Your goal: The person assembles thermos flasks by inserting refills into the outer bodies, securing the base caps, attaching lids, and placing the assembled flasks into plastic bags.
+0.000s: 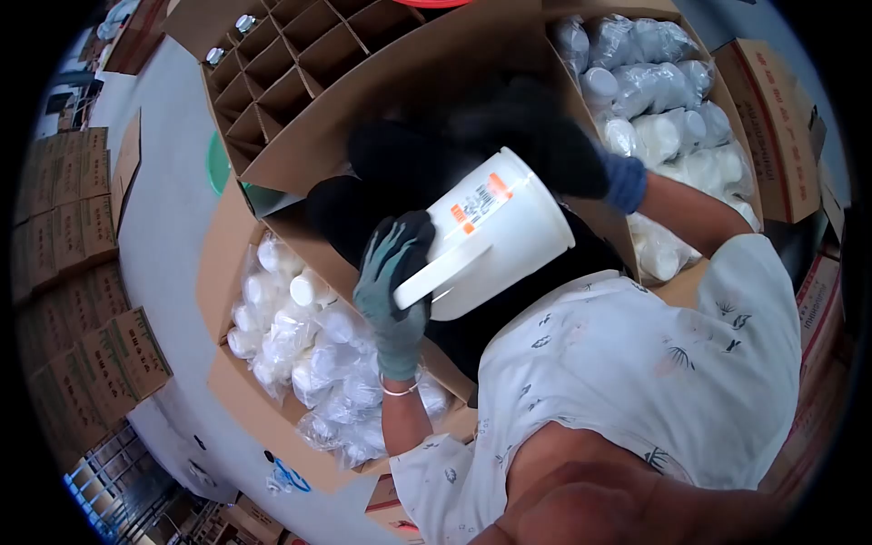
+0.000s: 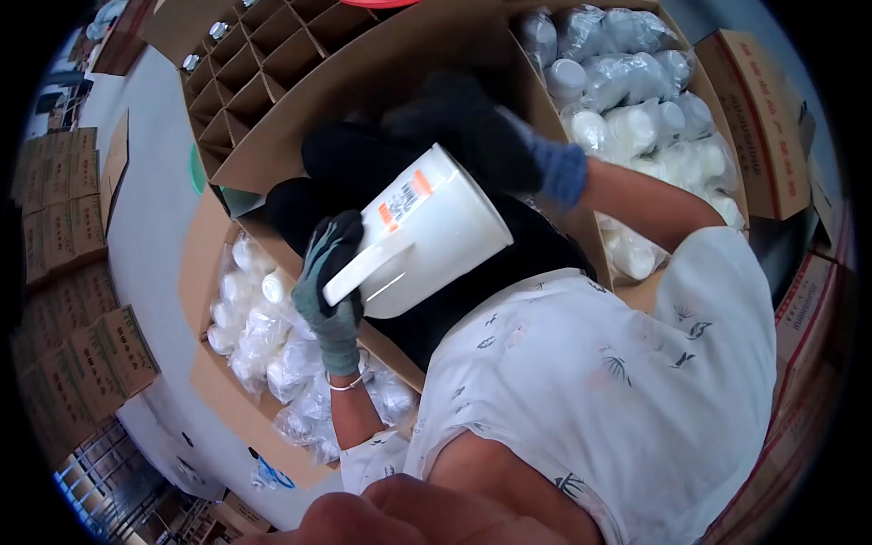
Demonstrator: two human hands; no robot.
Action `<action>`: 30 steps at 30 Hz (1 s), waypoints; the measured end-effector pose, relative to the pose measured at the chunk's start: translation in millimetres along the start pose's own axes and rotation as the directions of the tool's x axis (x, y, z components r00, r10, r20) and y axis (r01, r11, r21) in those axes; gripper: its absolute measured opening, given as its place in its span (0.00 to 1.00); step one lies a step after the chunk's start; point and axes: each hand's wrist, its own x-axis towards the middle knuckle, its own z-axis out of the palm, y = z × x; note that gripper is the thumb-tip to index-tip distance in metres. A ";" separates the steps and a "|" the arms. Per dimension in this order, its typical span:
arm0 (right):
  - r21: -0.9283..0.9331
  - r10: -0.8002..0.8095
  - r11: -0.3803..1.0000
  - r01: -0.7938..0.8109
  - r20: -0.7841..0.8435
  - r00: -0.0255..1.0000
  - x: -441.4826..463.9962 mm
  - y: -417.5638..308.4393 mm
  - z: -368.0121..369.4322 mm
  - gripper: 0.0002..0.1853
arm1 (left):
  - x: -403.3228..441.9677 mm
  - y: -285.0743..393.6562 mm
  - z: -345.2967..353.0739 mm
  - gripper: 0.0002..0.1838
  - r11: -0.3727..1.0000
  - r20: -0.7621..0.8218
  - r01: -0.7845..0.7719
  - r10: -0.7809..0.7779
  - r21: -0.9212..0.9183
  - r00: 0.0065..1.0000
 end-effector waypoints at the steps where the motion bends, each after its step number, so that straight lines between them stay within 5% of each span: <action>1: 0.233 0.131 0.966 -0.114 -0.056 0.990 -1.5 -0.1 3.0 0.25 | -0.1 2.8 -9.6 0.12 0.998 0.013 0.040 -0.041 0.044 0.999; 3: 0.654 0.406 0.707 -0.270 -0.062 0.912 -14.5 0.4 18.2 0.25 | -5.4 1.4 -8.1 0.12 0.997 -0.053 0.014 -0.010 0.080 0.999; 5: 0.754 0.429 0.592 -0.284 0.004 0.903 -13.0 10.2 19.5 0.28 | 15.3 25.8 9.9 0.13 0.971 0.076 -0.094 0.079 0.218 0.994; 8: 0.832 0.465 0.421 -0.361 0.144 0.874 -5.9 16.9 25.4 0.31 | 19.5 8.1 16.3 0.13 0.989 0.053 -0.076 0.070 0.123 0.996; 10: 0.916 0.515 0.031 -0.401 0.329 0.792 6.3 22.2 23.2 0.31 | 21.2 -1.5 15.2 0.14 0.996 0.022 0.072 -0.071 -0.053 0.997; 11: 0.877 0.429 0.330 -0.350 0.191 0.883 6.6 17.0 21.8 0.32 | 8.0 -17.9 13.4 0.18 0.957 -0.009 0.230 -0.235 -0.178 0.972; 13: 0.591 0.134 0.799 -0.108 0.001 0.991 4.6 -11.6 6.9 0.33 | 3.3 -36.1 1.8 0.17 0.610 0.136 0.675 -0.692 -0.415 0.709; 14: 0.280 -0.064 0.959 0.031 0.108 0.992 4.4 -21.9 -7.7 0.36 | -2.7 -41.6 5.0 0.18 0.741 0.077 0.593 -0.603 -0.314 0.794; 15: 0.320 -0.138 0.943 0.086 0.145 0.980 10.5 -24.8 -5.2 0.35 | -8.4 -47.1 8.3 0.19 0.846 0.017 0.495 -0.502 -0.198 0.864; 16: 0.608 0.145 0.775 -0.175 0.099 0.985 9.6 -18.3 3.8 0.33 | 0.6 -37.8 11.1 0.19 0.900 -0.043 0.390 -0.405 -0.197 0.913; 17: 0.823 0.411 0.455 -0.341 0.145 0.900 5.6 -6.4 17.4 0.31 | 12.9 -27.3 13.8 0.19 0.941 -0.101 0.275 -0.298 -0.195 0.949; 18: 0.893 0.407 0.317 -0.320 0.177 0.896 1.2 17.3 23.1 0.29 | 30.7 -7.0 10.8 0.17 0.982 -0.033 0.010 -0.004 0.191 0.999; 20: 0.897 0.435 0.261 -0.357 0.221 0.873 12.5 25.8 15.7 0.26 | 49.9 0.7 9.1 0.15 0.942 0.037 -0.176 0.173 0.285 0.984; 21: 0.930 0.463 0.030 -0.365 0.311 0.830 18.0 20.4 12.3 0.26 | 52.5 -1.3 3.2 0.17 0.934 0.067 -0.205 0.194 0.293 0.979; 23: 0.905 0.476 0.192 -0.379 0.252 0.843 22.6 -0.4 1.6 0.26 | 40.3 -25.6 2.8 0.16 0.998 -0.095 -0.008 0.002 -0.056 0.996; 24: 0.887 0.482 0.266 -0.377 0.216 0.849 23.6 -6.1 0.3 0.26 | 29.8 -36.1 -2.7 0.17 0.919 -0.087 0.301 -0.331 -0.253 0.939; 25: 0.704 0.239 0.689 -0.173 0.005 0.971 28.5 -0.9 -0.9 0.25 | 29.2 -45.4 -6.7 0.17 0.900 -0.009 0.400 -0.408 -0.175 0.913; 26: 0.360 -0.033 0.927 0.108 -0.208 0.978 33.1 4.3 -1.8 0.25 | 26.2 -49.1 -8.1 0.17 0.867 0.055 0.471 -0.469 -0.164 0.881; 29: 0.702 0.260 0.694 -0.160 -0.037 0.965 27.6 -16.3 13.2 0.23 | 34.6 -30.1 -7.5 0.14 0.893 -0.179 0.371 -0.421 -0.256 0.889; 30: 0.907 0.335 0.362 -0.218 0.091 0.938 17.2 21.8 27.5 0.22 | 42.6 -20.4 -7.7 0.16 0.990 -0.188 0.139 -0.137 -0.008 0.973</action>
